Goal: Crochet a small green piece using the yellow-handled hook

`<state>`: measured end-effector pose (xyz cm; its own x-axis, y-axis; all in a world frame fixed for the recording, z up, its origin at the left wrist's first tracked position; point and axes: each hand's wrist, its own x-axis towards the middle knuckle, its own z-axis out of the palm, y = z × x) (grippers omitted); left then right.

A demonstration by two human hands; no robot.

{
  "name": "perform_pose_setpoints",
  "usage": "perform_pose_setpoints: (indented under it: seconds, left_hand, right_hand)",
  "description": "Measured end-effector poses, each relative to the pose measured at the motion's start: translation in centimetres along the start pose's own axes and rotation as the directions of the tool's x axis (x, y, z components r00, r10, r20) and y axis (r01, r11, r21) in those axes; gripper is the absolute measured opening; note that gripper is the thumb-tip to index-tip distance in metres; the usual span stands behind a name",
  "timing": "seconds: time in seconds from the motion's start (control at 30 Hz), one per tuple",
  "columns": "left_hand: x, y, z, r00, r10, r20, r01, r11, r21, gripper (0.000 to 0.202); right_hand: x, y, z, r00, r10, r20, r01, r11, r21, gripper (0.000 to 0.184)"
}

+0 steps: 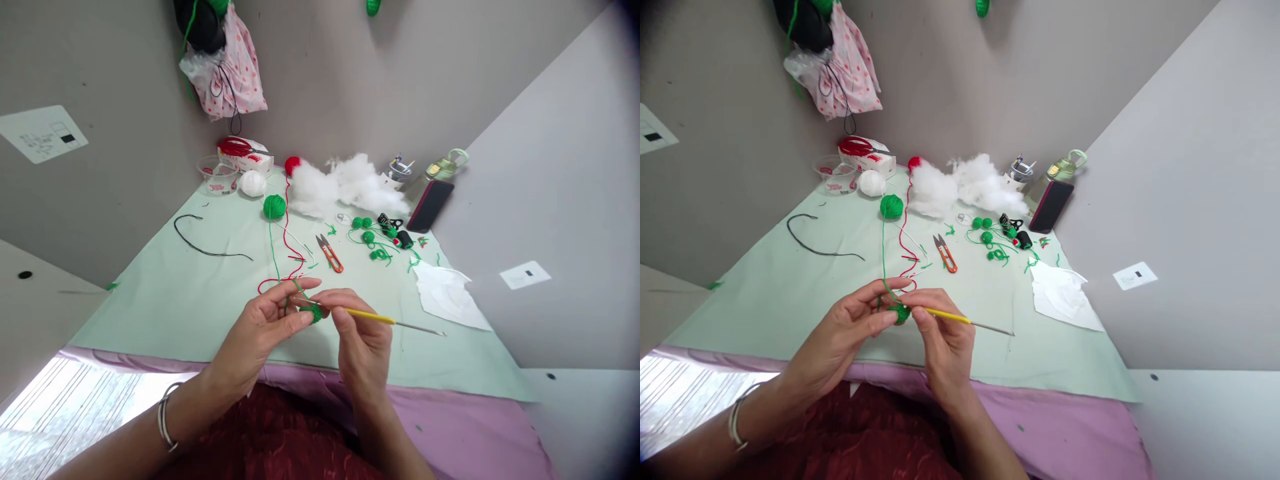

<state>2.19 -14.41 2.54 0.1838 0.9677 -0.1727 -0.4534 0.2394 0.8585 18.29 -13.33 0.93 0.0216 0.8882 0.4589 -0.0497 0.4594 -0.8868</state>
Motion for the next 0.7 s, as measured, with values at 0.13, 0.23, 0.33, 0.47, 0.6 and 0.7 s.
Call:
perform_pose_setpoints:
  seconds: [0.13,0.23,0.33,0.47,0.6,0.7]
  left_hand:
    - [0.0,-0.1,-0.3,1.0,-0.001,0.005,0.001,0.999,0.04,0.032]
    - [0.0,0.0,-0.4,1.0,0.024,-0.009,-0.024,0.998,0.056,0.033]
    - [-0.1,0.2,-0.4,0.999,0.044,-0.032,-0.041,0.996,0.079,0.031]
    - [-0.2,0.0,-0.5,0.992,0.104,-0.066,-0.094,0.986,0.139,0.03]
    - [-0.1,-0.6,-0.2,0.976,0.185,-0.113,-0.166,0.974,0.154,0.033]
    - [0.0,-0.6,0.1,0.989,0.094,-0.115,-0.095,0.996,-0.001,0.044]
  right_hand:
    - [0.1,0.4,-0.4,0.998,0.068,-0.014,-0.067,0.994,0.092,0.018]
    - [0.4,0.4,-0.6,0.994,0.102,-0.028,-0.097,0.987,0.126,0.022]
    - [0.4,-0.2,-0.7,0.996,0.092,0.0,-0.091,0.99,0.105,0.025]
    - [-0.1,-0.9,-0.7,0.997,-0.068,0.029,0.071,0.991,-0.117,0.024]
    - [-0.6,-0.6,-0.4,0.902,-0.374,0.215,0.431,0.801,-0.416,0.025]
    - [-0.8,-0.1,-0.2,0.805,-0.507,0.309,0.588,0.607,-0.535,0.03]
